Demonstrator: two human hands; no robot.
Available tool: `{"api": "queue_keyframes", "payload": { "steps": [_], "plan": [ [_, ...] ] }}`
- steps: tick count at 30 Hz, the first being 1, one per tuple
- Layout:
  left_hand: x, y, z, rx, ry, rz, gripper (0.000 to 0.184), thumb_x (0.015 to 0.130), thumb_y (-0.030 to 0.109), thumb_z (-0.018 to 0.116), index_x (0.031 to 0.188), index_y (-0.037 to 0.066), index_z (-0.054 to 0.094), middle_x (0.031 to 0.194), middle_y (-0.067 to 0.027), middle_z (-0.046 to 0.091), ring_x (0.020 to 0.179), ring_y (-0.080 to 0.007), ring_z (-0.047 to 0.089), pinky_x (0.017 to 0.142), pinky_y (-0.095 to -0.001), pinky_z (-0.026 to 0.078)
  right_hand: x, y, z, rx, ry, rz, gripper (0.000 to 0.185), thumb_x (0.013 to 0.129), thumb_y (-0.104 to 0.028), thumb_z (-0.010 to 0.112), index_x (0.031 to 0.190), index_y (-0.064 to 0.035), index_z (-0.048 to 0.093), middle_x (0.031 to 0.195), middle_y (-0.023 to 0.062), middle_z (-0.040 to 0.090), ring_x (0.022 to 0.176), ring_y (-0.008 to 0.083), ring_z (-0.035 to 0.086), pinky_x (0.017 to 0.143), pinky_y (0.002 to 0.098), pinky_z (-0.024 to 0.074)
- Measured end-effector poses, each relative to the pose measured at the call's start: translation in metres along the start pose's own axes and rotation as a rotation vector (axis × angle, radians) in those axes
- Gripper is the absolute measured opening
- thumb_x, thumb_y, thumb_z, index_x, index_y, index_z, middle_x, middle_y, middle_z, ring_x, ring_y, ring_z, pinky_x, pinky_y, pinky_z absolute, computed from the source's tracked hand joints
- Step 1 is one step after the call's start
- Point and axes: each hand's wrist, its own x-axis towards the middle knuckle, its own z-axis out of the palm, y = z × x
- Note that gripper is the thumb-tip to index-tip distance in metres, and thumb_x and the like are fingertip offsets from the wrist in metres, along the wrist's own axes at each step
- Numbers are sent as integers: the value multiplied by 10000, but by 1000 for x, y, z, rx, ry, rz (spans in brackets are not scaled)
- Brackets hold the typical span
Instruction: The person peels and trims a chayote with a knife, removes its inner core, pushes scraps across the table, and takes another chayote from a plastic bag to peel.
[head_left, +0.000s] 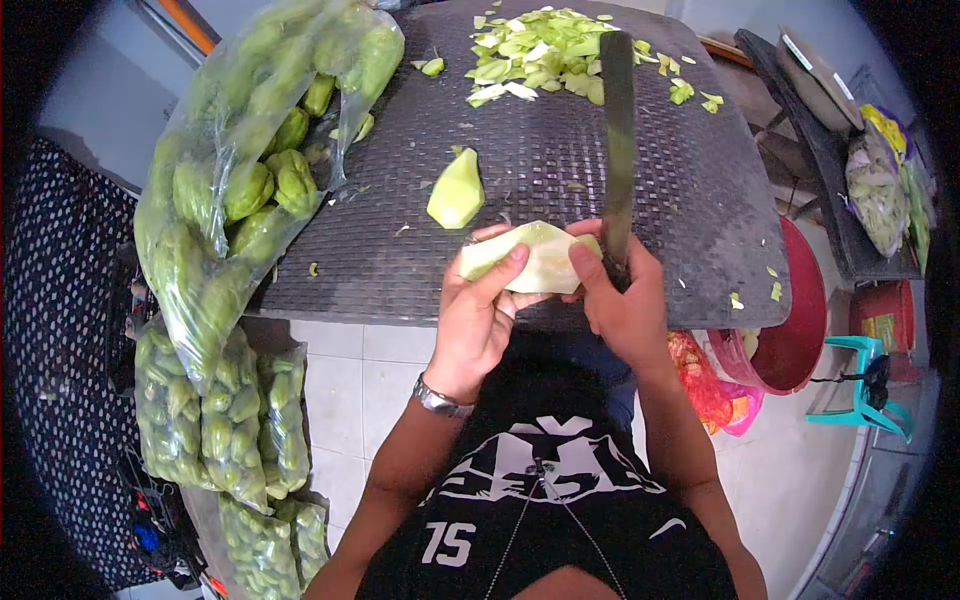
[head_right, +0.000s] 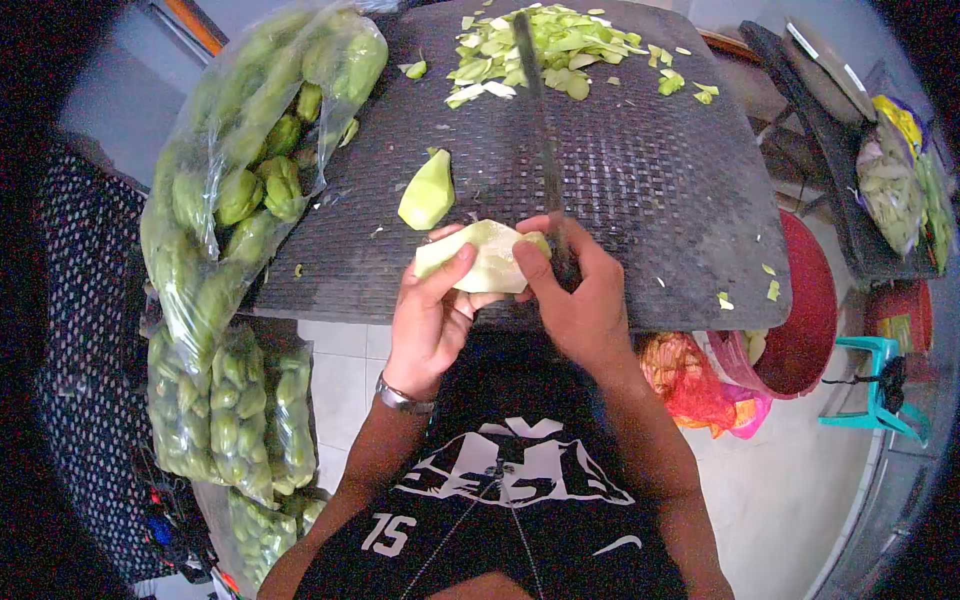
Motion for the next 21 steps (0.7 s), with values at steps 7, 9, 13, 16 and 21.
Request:
{"api": "queue_keyframes", "payload": {
  "steps": [7, 9, 13, 16, 21],
  "plan": [
    [14, 4, -15, -269, 185, 19, 305, 959, 238, 651, 1188, 40, 617, 1092, -116, 715, 980, -239, 700, 787, -365, 565, 17, 2, -16, -362, 90, 78, 382, 1010, -336, 658, 1257, -46, 627, 727, 32, 646, 611, 88, 598, 585, 284, 481],
    [21, 7, -30, -452, -37, -11, 317, 952, 238, 649, 1166, 9, 605, 1145, -170, 679, 1034, -288, 661, 911, -424, 540, 18, 11, -21, -414, 56, 22, 414, 1010, -332, 657, 1321, -63, 612, 745, 35, 643, 613, 92, 598, 578, 285, 485],
    [27, 14, -15, -504, -54, -34, 370, 983, 315, 593, 1142, -20, 591, 1215, -219, 631, 1075, -331, 626, 982, -458, 513, -1, -2, -18, -230, -74, 104, 428, 1028, -291, 622, 1399, -81, 580, 840, 68, 671, 629, 102, 626, 563, 275, 505],
    [26, 25, -6, -405, -98, -103, 507, 1025, 466, 494, 1146, -15, 594, 1220, -222, 632, 1069, -343, 631, 949, -457, 534, -9, 12, -16, -111, -125, 78, 429, 1044, -230, 581, 1447, -86, 540, 830, 66, 683, 620, 102, 636, 540, 268, 514],
    [25, 28, -9, -321, -148, -70, 582, 1033, 554, 464, 1176, 11, 615, 1171, -176, 667, 1040, -307, 651, 890, -425, 545, -29, 7, -28, -123, -157, 187, 484, 1044, -142, 545, 1523, -129, 477, 722, 40, 675, 536, 98, 605, 501, 272, 511]
  ]
}}
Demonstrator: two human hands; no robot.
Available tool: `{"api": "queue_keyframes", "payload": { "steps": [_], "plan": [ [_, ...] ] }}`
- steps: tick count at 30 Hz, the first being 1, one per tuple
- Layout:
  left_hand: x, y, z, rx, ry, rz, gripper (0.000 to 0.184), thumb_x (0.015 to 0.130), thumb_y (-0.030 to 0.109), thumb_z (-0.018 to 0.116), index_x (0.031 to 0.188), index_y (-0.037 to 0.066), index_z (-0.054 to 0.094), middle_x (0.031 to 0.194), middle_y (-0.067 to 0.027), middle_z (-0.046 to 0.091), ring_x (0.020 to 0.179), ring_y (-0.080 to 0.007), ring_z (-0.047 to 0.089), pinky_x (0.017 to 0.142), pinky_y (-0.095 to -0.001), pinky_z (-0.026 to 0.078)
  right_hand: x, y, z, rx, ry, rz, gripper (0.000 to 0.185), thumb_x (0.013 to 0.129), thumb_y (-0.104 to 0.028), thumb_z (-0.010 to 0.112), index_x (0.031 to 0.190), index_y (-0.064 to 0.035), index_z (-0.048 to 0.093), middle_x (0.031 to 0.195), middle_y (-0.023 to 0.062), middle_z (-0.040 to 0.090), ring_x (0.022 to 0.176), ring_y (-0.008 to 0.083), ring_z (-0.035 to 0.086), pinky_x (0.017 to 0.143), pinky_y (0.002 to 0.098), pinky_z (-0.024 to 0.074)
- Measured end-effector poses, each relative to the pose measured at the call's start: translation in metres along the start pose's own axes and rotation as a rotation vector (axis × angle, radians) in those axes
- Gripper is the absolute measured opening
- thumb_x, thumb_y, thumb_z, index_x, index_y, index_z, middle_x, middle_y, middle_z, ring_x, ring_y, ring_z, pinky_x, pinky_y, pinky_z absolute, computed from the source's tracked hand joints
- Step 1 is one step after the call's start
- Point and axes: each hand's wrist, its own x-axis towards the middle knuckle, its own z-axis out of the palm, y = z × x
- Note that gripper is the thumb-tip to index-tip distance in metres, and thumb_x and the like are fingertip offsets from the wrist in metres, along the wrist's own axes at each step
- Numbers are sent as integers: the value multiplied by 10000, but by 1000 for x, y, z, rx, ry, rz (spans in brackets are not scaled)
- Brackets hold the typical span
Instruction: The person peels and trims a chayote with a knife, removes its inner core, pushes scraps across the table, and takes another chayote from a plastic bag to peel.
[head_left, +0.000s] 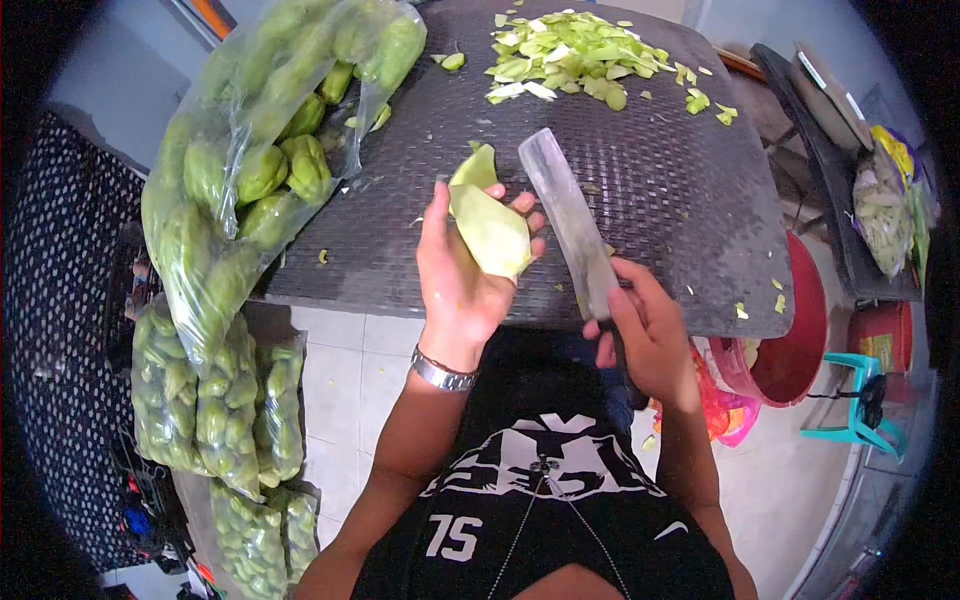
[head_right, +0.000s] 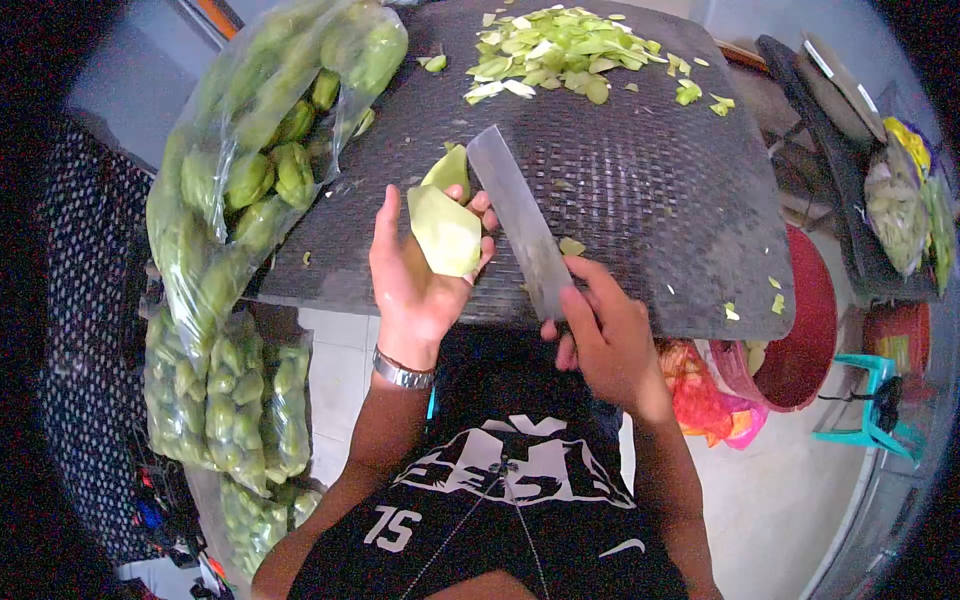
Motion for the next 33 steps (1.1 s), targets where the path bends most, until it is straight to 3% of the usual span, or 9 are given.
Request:
{"api": "queue_keyframes", "payload": {
  "steps": [4, 6, 7, 9, 14, 25, 28, 31, 33],
  "plan": [
    [9, -5, 7, 75, 240, 182, 626, 1035, 601, 431, 1182, 25, 625, 1091, -137, 689, 976, -276, 661, 885, -425, 544, -34, -25, 3, -92, -44, 39, 528, 1027, -132, 572, 1543, -158, 463, 739, 62, 694, 486, 94, 579, 498, 272, 510],
    [10, -1, 1, 138, 133, 161, 635, 1039, 614, 416, 1159, 27, 628, 977, -119, 677, 910, -283, 661, 932, -499, 539, -43, -25, -1, -224, -114, 51, 564, 1016, -130, 589, 1559, -175, 444, 732, 60, 695, 471, 89, 565, 488, 264, 500],
    [10, 0, 1, 128, 90, 160, 634, 1040, 614, 414, 1153, 28, 628, 955, -115, 671, 898, -285, 662, 938, -517, 538, -47, -30, -2, -314, -127, 190, 571, 999, -125, 613, 1548, -161, 460, 906, 135, 763, 597, 142, 680, 592, 301, 553],
    [13, -1, 9, 144, 120, 178, 637, 1043, 625, 396, 1116, 36, 624, 892, -110, 648, 863, -299, 660, 937, -569, 536, -53, -12, -2, -376, -51, 22, 557, 990, -120, 625, 1528, -147, 485, 1066, 181, 751, 749, 194, 733, 691, 332, 567],
    [18, -2, 15, 191, 155, 272, 633, 1043, 631, 387, 999, 44, 618, 899, -119, 655, 918, -308, 687, 896, -580, 558, -60, -9, 0, -400, 8, -31, 535, 976, -112, 645, 1496, -118, 520, 1276, 236, 677, 985, 282, 756, 827, 366, 559],
    [20, -3, 17, 286, 183, 252, 643, 1035, 635, 401, 963, 33, 619, 901, -144, 678, 918, -320, 706, 825, -542, 591, -58, -7, 11, -508, 42, -127, 560, 974, -94, 648, 1513, -122, 499, 1067, 263, 720, 922, 338, 756, 767, 382, 562],
    [17, -5, 18, 351, 195, 197, 645, 1036, 636, 390, 963, 35, 614, 878, -161, 683, 836, -337, 716, 795, -535, 599, -55, 1, 13, -550, 103, -240, 544, 969, -11, 613, 1499, -97, 526, 991, 138, 765, 656, 120, 638, 631, 283, 518],
    [12, -11, 22, 367, 178, 140, 642, 1039, 632, 377, 964, 38, 608, 871, -175, 687, 788, -335, 720, 775, -522, 607, -51, 8, 13, -535, 119, -276, 539, 970, -12, 615, 1496, -89, 526, 1064, 143, 764, 660, 128, 650, 637, 282, 527],
    [11, -13, 22, 353, 182, 134, 643, 1040, 631, 375, 964, 38, 609, 874, -181, 688, 781, -344, 718, 767, -517, 608, -50, 10, 10, -489, 89, -255, 555, 973, -55, 634, 1510, -119, 508, 1044, 208, 747, 786, 242, 724, 712, 344, 552]
  ]
}}
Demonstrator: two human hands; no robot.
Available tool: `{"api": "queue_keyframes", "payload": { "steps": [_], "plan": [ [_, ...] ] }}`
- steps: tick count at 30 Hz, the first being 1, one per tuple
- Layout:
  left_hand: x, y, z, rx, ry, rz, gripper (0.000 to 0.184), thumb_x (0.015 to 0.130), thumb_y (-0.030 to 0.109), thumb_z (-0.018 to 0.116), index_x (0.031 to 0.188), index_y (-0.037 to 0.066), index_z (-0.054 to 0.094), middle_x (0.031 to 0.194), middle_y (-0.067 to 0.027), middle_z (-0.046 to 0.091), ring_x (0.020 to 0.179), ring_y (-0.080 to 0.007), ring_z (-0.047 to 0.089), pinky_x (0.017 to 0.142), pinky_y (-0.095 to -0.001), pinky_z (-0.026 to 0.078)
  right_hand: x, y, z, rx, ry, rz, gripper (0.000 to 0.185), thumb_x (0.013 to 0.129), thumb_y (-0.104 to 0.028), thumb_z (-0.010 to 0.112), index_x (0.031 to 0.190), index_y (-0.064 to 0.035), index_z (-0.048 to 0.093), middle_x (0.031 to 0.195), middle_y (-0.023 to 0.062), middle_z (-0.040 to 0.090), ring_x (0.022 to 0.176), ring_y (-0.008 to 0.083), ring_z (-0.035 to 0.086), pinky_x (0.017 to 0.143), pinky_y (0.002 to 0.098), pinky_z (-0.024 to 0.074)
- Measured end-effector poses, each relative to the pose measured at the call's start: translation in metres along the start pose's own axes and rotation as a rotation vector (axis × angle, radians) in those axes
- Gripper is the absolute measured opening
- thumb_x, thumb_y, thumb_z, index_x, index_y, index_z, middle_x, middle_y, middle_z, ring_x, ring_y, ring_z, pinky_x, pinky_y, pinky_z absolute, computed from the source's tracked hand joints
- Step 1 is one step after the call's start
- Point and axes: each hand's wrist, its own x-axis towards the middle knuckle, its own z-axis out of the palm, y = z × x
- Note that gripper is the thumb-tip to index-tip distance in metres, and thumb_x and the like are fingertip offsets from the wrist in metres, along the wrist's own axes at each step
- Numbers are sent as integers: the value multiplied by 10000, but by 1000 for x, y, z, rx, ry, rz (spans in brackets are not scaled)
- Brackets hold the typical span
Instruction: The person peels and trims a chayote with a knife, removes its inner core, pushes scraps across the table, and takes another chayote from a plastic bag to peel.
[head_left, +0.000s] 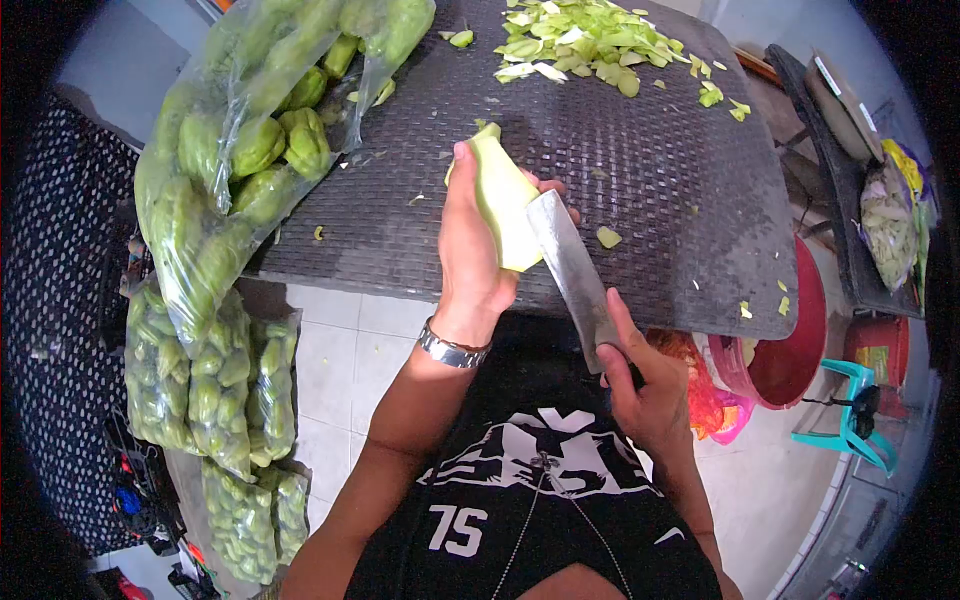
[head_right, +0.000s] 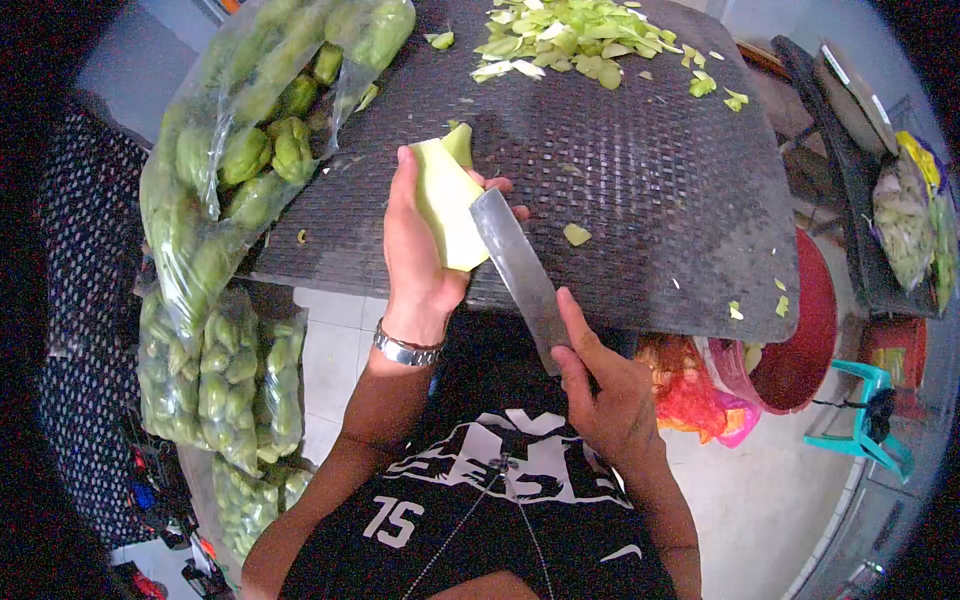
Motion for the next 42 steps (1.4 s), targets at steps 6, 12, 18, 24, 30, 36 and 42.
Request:
{"api": "queue_keyframes", "payload": {
  "steps": [6, 12, 18, 24, 30, 36, 42],
  "plan": [
    [2, 3, -1, -16, 28, -10, 660, 1028, 651, 381, 961, 38, 615, 883, -194, 693, 738, -385, 712, 726, -507, 604, -3, -9, -10, 107, -129, 203, 564, 972, -79, 647, 1515, -148, 509, 1003, 189, 762, 729, 171, 717, 706, 323, 558],
    [3, -3, 4, 4, 16, -52, 679, 1017, 678, 368, 974, 48, 617, 911, -197, 694, 740, -394, 720, 699, -501, 594, -2, 3, -8, 164, -122, 187, 572, 976, -85, 645, 1521, -192, 508, 970, 150, 768, 661, 145, 687, 665, 317, 556],
    [9, -11, 3, -21, 47, -38, 697, 1016, 693, 350, 995, 45, 605, 935, -194, 690, 771, -386, 720, 704, -491, 589, 1, -2, -10, 192, -205, 348, 584, 982, -90, 638, 1533, -220, 492, 929, 130, 767, 634, 108, 674, 629, 304, 562],
    [9, -20, 0, -120, 82, 22, 712, 1015, 703, 341, 1012, 37, 593, 993, -179, 683, 826, -381, 717, 702, -467, 585, 1, 1, -2, 341, -185, 358, 578, 1002, -98, 618, 1544, -238, 473, 767, 67, 720, 553, 87, 619, 556, 276, 539],
    [6, -22, 8, -66, 154, 131, 711, 1014, 710, 338, 1036, 44, 585, 1002, -158, 689, 824, -370, 714, 715, -453, 579, 3, -1, -5, 493, -243, 471, 579, 1018, -94, 600, 1556, -252, 457, 730, 30, 669, 476, 55, 519, 457, 238, 463],
    [11, -28, 4, 8, 169, 121, 678, 1024, 689, 349, 1068, 52, 576, 988, -150, 686, 816, -367, 709, 737, -459, 571, 8, 5, -9, 683, -281, 537, 586, 1024, -95, 596, 1572, -212, 427, 699, 13, 634, 462, 50, 502, 437, 220, 432],
    [21, -8, -11, -176, 69, 44, 655, 1039, 641, 313, 1086, 51, 593, 946, -154, 669, 775, -345, 651, 699, -446, 524, -9, 1, -27, 188, -91, 246, 590, 969, -105, 663, 1527, -82, 471, 864, 100, 672, 689, 176, 637, 670, 317, 541]
  ]
}}
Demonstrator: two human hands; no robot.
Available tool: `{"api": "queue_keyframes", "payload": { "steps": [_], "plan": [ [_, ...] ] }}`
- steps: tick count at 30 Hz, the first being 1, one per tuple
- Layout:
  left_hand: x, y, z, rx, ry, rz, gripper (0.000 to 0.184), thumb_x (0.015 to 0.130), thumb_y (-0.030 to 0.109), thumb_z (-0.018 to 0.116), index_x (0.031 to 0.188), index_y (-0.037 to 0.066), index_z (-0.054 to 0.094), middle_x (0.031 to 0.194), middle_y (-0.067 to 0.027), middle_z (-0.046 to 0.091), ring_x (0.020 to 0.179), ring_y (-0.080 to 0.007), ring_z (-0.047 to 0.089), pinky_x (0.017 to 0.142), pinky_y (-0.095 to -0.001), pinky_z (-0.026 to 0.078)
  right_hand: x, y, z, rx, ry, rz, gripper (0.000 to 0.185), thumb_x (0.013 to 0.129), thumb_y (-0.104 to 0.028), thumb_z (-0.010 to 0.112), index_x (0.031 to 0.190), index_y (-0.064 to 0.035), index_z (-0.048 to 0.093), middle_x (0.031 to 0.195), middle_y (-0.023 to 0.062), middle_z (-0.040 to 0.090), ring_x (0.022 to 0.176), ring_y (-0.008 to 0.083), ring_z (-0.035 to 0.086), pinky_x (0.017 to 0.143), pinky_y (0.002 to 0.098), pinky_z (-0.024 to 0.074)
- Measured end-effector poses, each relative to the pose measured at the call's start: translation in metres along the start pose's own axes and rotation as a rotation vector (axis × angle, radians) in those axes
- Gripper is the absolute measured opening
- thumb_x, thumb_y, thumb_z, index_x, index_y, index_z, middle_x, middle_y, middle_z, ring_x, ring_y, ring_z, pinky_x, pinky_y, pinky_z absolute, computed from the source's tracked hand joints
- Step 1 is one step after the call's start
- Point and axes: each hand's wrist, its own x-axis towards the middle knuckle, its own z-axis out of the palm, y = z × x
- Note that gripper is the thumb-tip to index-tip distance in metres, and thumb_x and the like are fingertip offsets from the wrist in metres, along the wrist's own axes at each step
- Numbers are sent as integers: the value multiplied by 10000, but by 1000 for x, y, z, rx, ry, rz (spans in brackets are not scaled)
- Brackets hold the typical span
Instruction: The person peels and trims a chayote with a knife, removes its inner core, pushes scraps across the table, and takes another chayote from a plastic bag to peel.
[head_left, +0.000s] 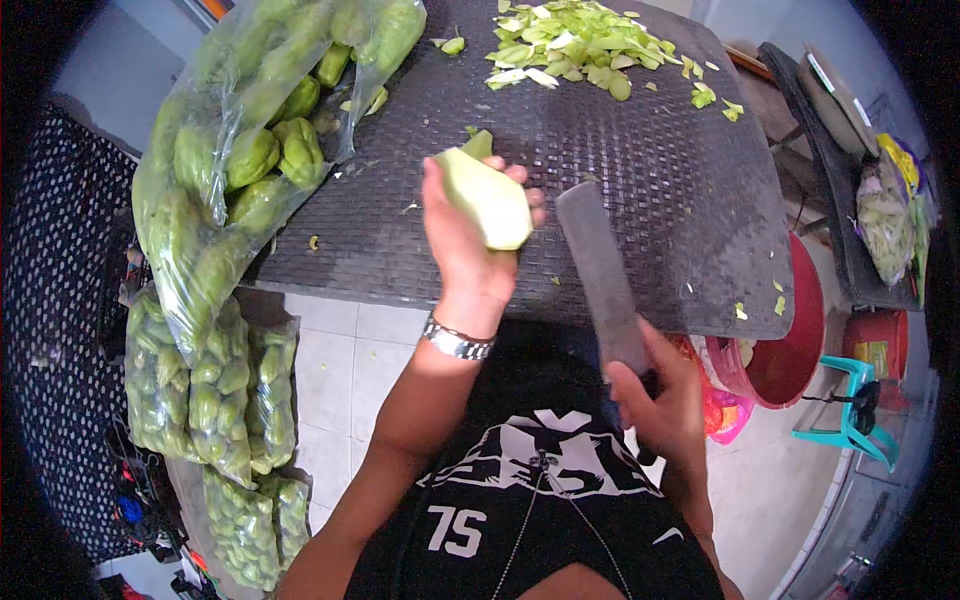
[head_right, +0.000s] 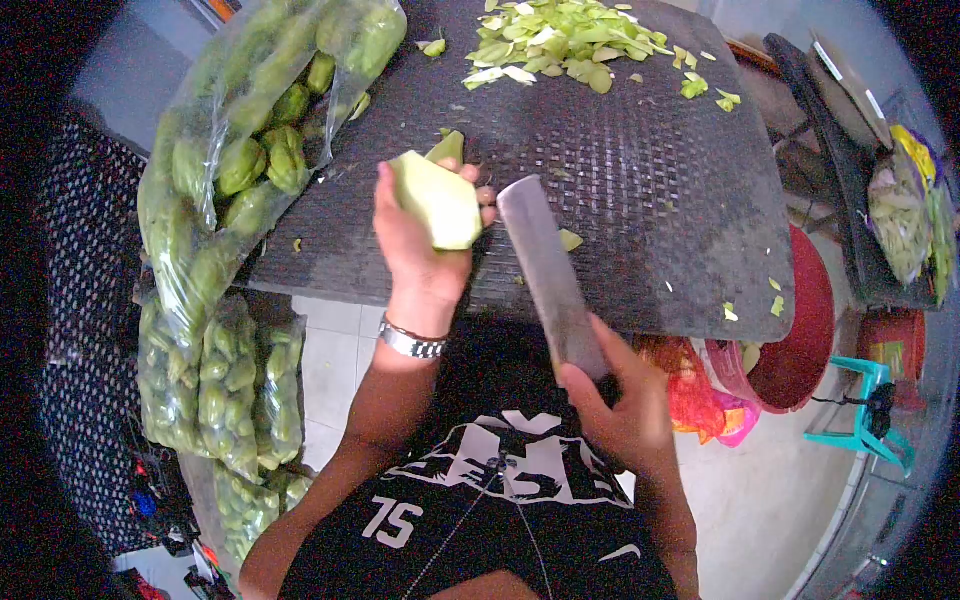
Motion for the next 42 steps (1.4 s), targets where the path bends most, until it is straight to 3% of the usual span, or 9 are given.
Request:
{"api": "queue_keyframes", "payload": {
  "steps": [3, 7, 9, 12, 16, 21, 27, 30, 42],
  "plan": [
    [-6, 21, 6, -67, -72, 57, 691, 1039, 630, 317, 1201, 22, 601, 1032, -176, 629, 846, -321, 598, 734, -422, 497, -9, -16, -14, 23, -21, -39, 609, 921, -114, 698, 1486, -7, 497, 1008, 150, 668, 886, 260, 652, 850, 398, 526],
    [-13, 31, 15, -138, -219, 38, 619, 1043, 579, 397, 1274, 33, 577, 1119, -191, 607, 915, -321, 604, 749, -411, 504, -4, -16, -9, -68, -162, -145, 579, 962, -118, 634, 1521, -87, 487, 894, 140, 609, 804, 266, 616, 777, 418, 501],
    [-9, 29, 6, -136, -302, 33, 585, 1044, 552, 415, 1307, 47, 550, 1140, -183, 603, 927, -311, 612, 765, -412, 513, 1, -24, 5, -245, -100, -253, 566, 977, -106, 605, 1530, -122, 485, 852, 134, 583, 767, 279, 602, 751, 426, 494],
    [-4, 23, -2, -154, -380, 29, 568, 1048, 544, 416, 1315, 58, 536, 1068, -153, 615, 920, -313, 618, 798, -441, 530, -1, -27, 18, -399, -32, -250, 531, 1002, -177, 596, 1524, -194, 504, 819, 127, 566, 700, 288, 602, 646, 432, 502],
    [-7, 12, 12, -216, -201, 133, 554, 1048, 574, 406, 1213, 73, 578, 944, -115, 620, 921, -318, 653, 855, -528, 566, -4, -22, 20, -535, 9, -272, 511, 1011, -259, 609, 1514, -249, 521, 776, 112, 523, 634, 280, 583, 571, 431, 496],
    [-5, 10, 10, -246, -306, 189, 517, 1032, 583, 437, 1150, 102, 586, 1013, -128, 619, 1011, -361, 630, 927, -587, 546, -3, -19, 25, -468, 49, -289, 497, 1008, -305, 621, 1497, -254, 545, 766, 104, 503, 596, 277, 555, 558, 427, 492],
    [-3, 10, 9, -263, -451, 227, 540, 1056, 612, 355, 1110, 114, 557, 1205, -154, 634, 1094, -451, 655, 864, -577, 586, 3, -19, 30, -475, 91, -328, 508, 995, -327, 641, 1489, -244, 555, 771, 104, 502, 594, 266, 552, 541, 416, 484],
    [0, 11, 2, -301, -534, 180, 559, 1036, 630, 393, 1090, 105, 576, 1288, -171, 610, 1207, -476, 597, 946, -597, 546, 3, -21, 32, -500, 87, -313, 514, 993, -325, 644, 1492, -245, 552, 766, 103, 505, 593, 265, 555, 536, 421, 479],
    [-16, 5, 10, -224, -368, 220, 570, 1049, 617, 369, 1086, 84, 570, 1482, -136, 505, 1280, -526, 531, 1013, -653, 469, 7, -10, 30, -503, 121, -279, 517, 995, -339, 638, 1497, -259, 543, 785, 105, 525, 592, 279, 570, 542, 436, 485]
  ]
}}
